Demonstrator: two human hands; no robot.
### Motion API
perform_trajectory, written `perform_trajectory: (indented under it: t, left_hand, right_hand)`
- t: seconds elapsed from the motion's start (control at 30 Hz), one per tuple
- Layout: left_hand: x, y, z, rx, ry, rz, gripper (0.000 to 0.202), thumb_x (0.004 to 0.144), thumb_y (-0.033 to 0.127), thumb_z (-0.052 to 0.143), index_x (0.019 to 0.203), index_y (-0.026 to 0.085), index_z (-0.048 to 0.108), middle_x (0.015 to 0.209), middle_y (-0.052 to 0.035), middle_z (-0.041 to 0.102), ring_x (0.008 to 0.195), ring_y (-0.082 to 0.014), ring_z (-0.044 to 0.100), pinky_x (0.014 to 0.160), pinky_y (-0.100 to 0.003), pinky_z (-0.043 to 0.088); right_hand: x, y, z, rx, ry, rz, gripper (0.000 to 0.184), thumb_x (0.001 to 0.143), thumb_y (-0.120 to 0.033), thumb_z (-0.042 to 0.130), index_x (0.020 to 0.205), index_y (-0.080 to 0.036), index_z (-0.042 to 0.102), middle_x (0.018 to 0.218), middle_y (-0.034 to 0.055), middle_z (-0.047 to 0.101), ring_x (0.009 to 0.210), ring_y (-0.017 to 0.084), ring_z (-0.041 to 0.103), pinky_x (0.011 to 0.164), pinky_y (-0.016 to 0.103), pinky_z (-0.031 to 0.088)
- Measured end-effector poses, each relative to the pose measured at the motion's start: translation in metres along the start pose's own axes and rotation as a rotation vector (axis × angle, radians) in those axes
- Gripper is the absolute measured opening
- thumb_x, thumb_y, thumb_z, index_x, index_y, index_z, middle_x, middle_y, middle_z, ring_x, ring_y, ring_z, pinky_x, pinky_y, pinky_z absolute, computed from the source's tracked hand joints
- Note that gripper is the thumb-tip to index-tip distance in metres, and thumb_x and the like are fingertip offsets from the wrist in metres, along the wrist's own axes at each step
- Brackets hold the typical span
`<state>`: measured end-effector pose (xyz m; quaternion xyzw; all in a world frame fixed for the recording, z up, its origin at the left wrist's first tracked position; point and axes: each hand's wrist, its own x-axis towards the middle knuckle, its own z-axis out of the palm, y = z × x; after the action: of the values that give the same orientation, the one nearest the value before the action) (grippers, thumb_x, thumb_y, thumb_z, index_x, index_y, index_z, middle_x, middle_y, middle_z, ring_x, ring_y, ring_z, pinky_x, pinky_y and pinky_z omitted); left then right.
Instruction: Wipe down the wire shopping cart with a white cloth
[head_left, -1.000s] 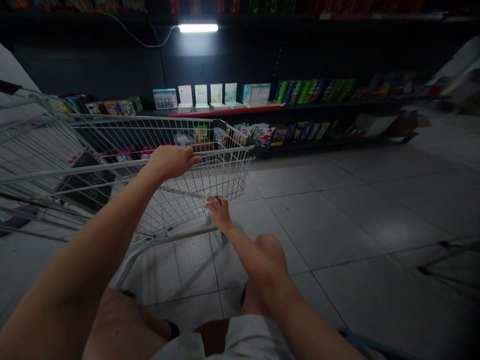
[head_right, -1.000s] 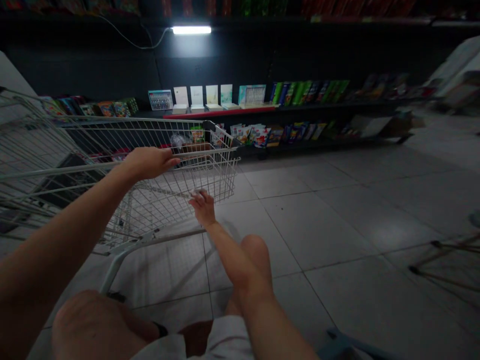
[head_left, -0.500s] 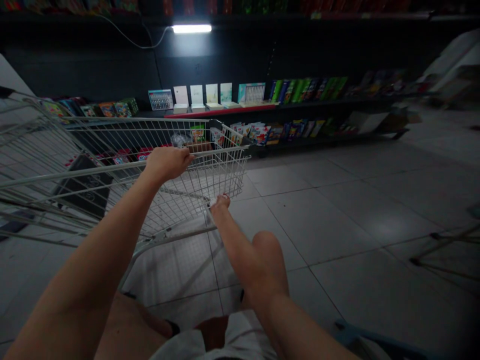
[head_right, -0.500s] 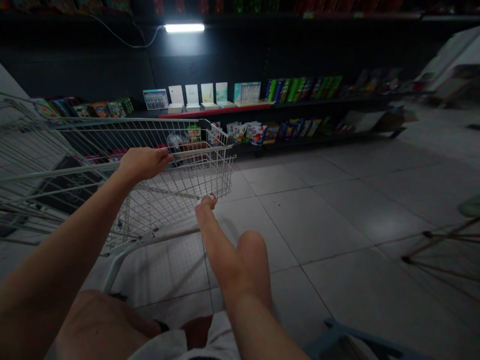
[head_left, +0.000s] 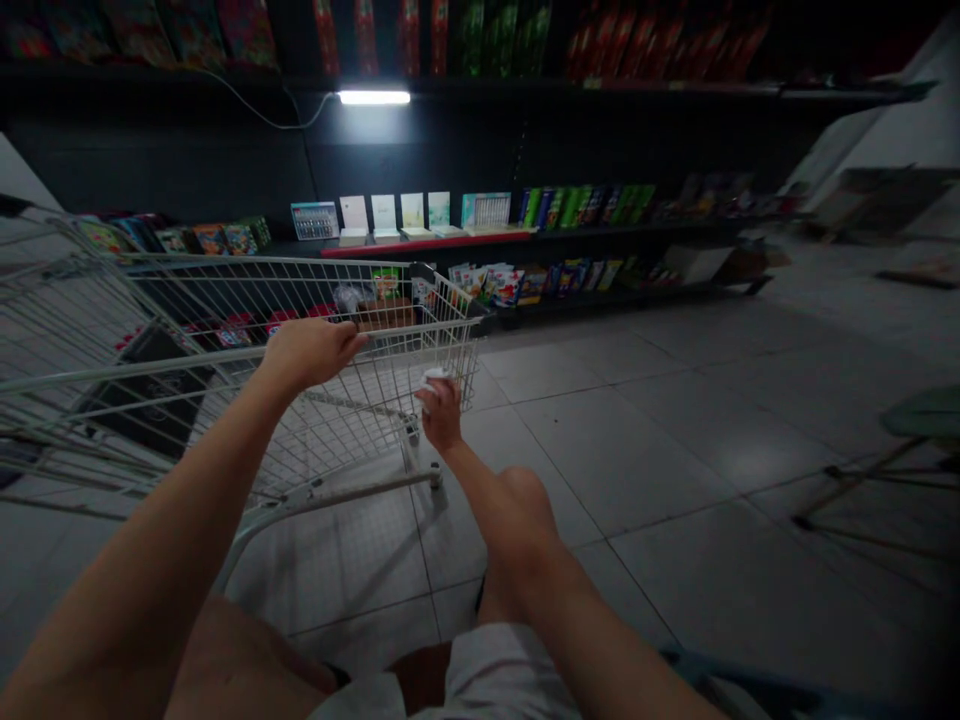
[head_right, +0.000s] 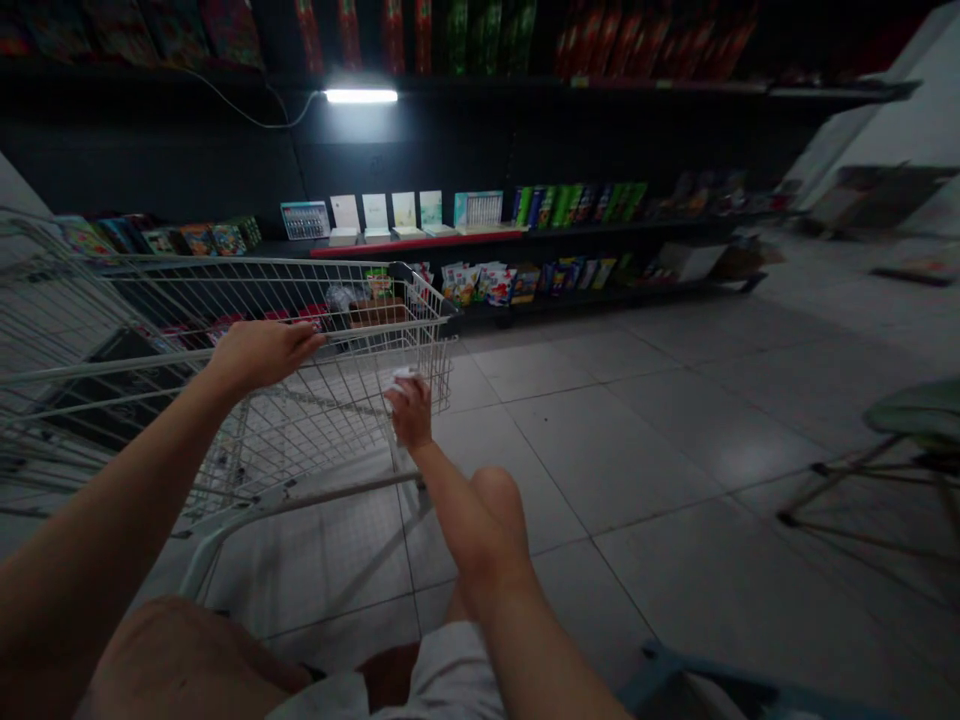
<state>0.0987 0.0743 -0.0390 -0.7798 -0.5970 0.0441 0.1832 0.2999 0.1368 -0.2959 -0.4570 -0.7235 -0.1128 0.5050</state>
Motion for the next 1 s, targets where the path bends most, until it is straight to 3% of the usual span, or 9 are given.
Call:
perform_trajectory:
  t: [0.07,0.17,0.27,0.37,0.47,0.63,0.7,0.87,1.0]
  left_hand:
    - [-0.007,-0.003,-0.001,0.012,-0.004,-0.004,0.065,0.095,0.061,0.015,0.115,0.025,0.065,0.104,-0.0111,0.074,0.096,-0.0291,0.069,0.080,-0.036,0.048]
    - [-0.017,-0.010,-0.002,0.033,0.000,-0.001,0.064,0.095,0.059,0.014,0.109,0.025,0.066,0.104,-0.0099,0.074,0.096,-0.0283,0.069,0.080,-0.036,0.047]
    - [-0.028,-0.017,-0.003,0.045,-0.028,0.003,0.065,0.095,0.058,0.012,0.107,0.024,0.066,0.100,-0.0107,0.074,0.092,-0.0288,0.069,0.077,-0.036,0.047]
    - [-0.039,-0.023,-0.004,0.052,-0.041,0.005,0.068,0.095,0.058,0.010,0.110,0.023,0.066,0.099,-0.0123,0.073,0.092,-0.0311,0.069,0.077,-0.037,0.047]
    - [-0.047,-0.028,-0.005,0.049,-0.070,0.004,0.069,0.094,0.059,0.010,0.110,0.022,0.065,0.100,-0.0139,0.073,0.093,-0.0338,0.069,0.075,-0.039,0.047]
    - [-0.058,-0.037,-0.005,0.050,-0.049,0.024,0.069,0.094,0.060,0.008,0.109,0.022,0.064,0.097,-0.0128,0.074,0.091,-0.0331,0.069,0.071,-0.036,0.044]
    - [-0.062,-0.044,-0.004,0.039,-0.042,0.047,0.068,0.094,0.060,0.009,0.108,0.022,0.064,0.095,-0.0116,0.074,0.089,-0.0313,0.069,0.069,-0.034,0.042]
    - [-0.076,-0.064,0.001,0.008,-0.063,0.061,0.067,0.095,0.058,0.011,0.108,0.022,0.066,0.089,-0.0090,0.073,0.084,-0.0273,0.068,0.066,-0.031,0.038]
    - [-0.090,-0.076,0.003,-0.056,-0.079,0.015,0.064,0.094,0.057,0.016,0.108,0.022,0.067,0.088,-0.0055,0.074,0.080,-0.0233,0.066,0.064,-0.027,0.035]
  right_hand:
    - [-0.014,-0.007,-0.003,-0.012,-0.100,0.008,0.033,0.077,-0.009,0.051,0.102,-0.021,0.068,0.122,0.0111,0.057,0.123,0.026,0.046,0.109,0.045,0.035]
    - [0.002,-0.022,-0.032,0.060,-0.118,-0.024,0.034,0.076,-0.008,0.050,0.101,-0.020,0.069,0.118,0.0101,0.058,0.119,0.025,0.049,0.106,0.041,0.040]
    - [0.043,-0.030,-0.077,0.129,0.063,-0.106,0.034,0.082,-0.011,0.048,0.107,-0.024,0.068,0.124,0.0083,0.056,0.119,0.025,0.049,0.105,0.042,0.042]
    - [0.084,-0.039,-0.105,0.076,0.203,-0.051,0.033,0.086,-0.010,0.047,0.108,-0.025,0.066,0.122,0.0078,0.056,0.115,0.026,0.048,0.101,0.047,0.044]
    - [0.107,-0.076,-0.099,-0.005,0.125,-0.057,0.027,0.086,-0.008,0.050,0.099,-0.023,0.068,0.108,0.0074,0.062,0.104,0.025,0.049,0.092,0.045,0.047]
    - [0.113,-0.144,-0.082,-0.059,-0.056,-0.315,0.027,0.090,-0.013,0.053,0.111,-0.023,0.066,0.112,0.0033,0.066,0.104,0.023,0.049,0.088,0.038,0.046]
    - [0.114,-0.134,-0.096,-0.106,-0.107,-0.345,0.030,0.090,-0.011,0.052,0.115,-0.022,0.064,0.109,0.0034,0.067,0.101,0.022,0.050,0.085,0.037,0.045]
    - [0.116,-0.057,-0.157,-0.216,-0.104,-0.257,0.027,0.085,-0.007,0.050,0.104,-0.018,0.065,0.097,0.0074,0.067,0.092,0.023,0.052,0.080,0.037,0.044]
    - [0.095,-0.042,-0.158,-0.166,0.052,-0.345,0.030,0.086,-0.012,0.055,0.113,-0.023,0.063,0.120,0.0039,0.065,0.107,0.022,0.052,0.091,0.038,0.042]
